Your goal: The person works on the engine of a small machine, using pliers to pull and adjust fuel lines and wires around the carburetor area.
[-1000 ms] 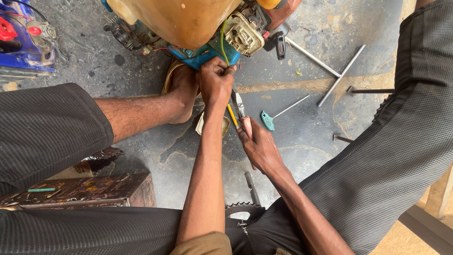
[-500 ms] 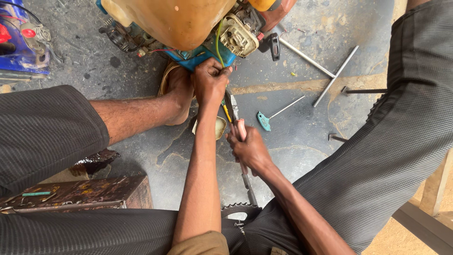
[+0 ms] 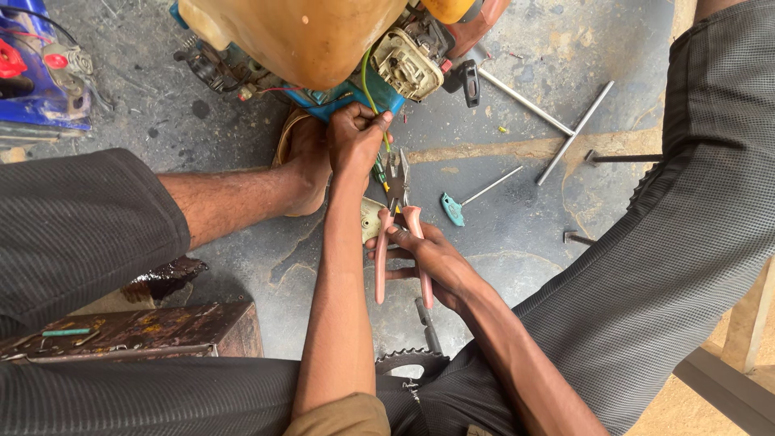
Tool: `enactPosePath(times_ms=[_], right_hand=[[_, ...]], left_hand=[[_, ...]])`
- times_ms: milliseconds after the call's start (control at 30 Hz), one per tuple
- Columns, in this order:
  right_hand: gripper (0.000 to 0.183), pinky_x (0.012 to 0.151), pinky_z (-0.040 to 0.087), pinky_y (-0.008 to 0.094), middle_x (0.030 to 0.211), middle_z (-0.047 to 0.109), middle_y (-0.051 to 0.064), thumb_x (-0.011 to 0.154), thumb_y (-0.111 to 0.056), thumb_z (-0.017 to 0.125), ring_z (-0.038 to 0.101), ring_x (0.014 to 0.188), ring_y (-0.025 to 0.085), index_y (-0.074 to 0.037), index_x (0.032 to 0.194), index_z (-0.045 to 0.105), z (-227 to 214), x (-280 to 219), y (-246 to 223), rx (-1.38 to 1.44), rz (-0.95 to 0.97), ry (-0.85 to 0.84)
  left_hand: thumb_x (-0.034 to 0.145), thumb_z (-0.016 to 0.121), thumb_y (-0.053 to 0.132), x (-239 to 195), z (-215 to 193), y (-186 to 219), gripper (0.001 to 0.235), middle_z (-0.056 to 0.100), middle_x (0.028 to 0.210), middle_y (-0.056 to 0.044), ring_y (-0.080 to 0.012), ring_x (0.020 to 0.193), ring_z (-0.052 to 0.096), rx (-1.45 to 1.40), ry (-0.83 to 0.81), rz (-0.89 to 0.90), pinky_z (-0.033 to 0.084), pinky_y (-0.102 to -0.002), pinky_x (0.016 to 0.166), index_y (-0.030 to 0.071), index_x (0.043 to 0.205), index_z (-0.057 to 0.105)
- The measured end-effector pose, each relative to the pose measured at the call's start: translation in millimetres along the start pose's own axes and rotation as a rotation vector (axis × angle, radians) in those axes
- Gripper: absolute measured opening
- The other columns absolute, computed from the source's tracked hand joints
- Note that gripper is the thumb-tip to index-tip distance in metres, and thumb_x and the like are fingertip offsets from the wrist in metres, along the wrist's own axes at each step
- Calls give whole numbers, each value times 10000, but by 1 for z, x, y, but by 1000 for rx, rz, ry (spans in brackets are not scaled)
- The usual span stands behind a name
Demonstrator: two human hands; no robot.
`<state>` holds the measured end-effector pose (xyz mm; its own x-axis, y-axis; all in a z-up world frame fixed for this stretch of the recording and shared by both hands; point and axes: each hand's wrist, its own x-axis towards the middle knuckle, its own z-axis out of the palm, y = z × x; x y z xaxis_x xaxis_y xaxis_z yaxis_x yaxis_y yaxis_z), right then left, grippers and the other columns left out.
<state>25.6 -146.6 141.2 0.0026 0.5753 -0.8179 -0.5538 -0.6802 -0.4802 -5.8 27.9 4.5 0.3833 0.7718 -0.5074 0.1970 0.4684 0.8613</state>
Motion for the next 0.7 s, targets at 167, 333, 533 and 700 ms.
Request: enactPosePath(times_ms=[167,333,533,700], right_hand=[[463,989,594,508,1190,695,157,1028,-326,456,693,1129,278,-78,1419,455,3,-2,-2,37,-24,-39],[455,964,606,503,1160,701,152,1021,-341,464,702,1102,265,-85,1398,469,3,-2,-5,-13,-18,5],[443,903,601,478,1107,692,139,1027,-327,475,711,1043,258,-75,1392,473,5,-6,-9,83,-3,-13],[469,872,621,479,1085,688,151,1018,-327,481,706,1004,261,-84,1419,462,5,-9,-12,179,-34,-57]], left_hand=[[886,777,68,0,-1,-1,163,719,695,-83,-123,578,662,-74,-29,23,502,-260,552,-6,817,648],[866,792,51,-2,-3,-1,160,717,672,-95,-118,562,639,-31,-42,-8,436,-256,504,-1,803,655],[878,775,44,2,3,-10,139,731,719,-80,-116,552,642,-168,-51,-58,465,-251,501,5,811,659],[897,762,74,2,6,-10,94,714,714,-62,-80,558,578,-178,-69,-140,423,-223,511,18,854,701]])
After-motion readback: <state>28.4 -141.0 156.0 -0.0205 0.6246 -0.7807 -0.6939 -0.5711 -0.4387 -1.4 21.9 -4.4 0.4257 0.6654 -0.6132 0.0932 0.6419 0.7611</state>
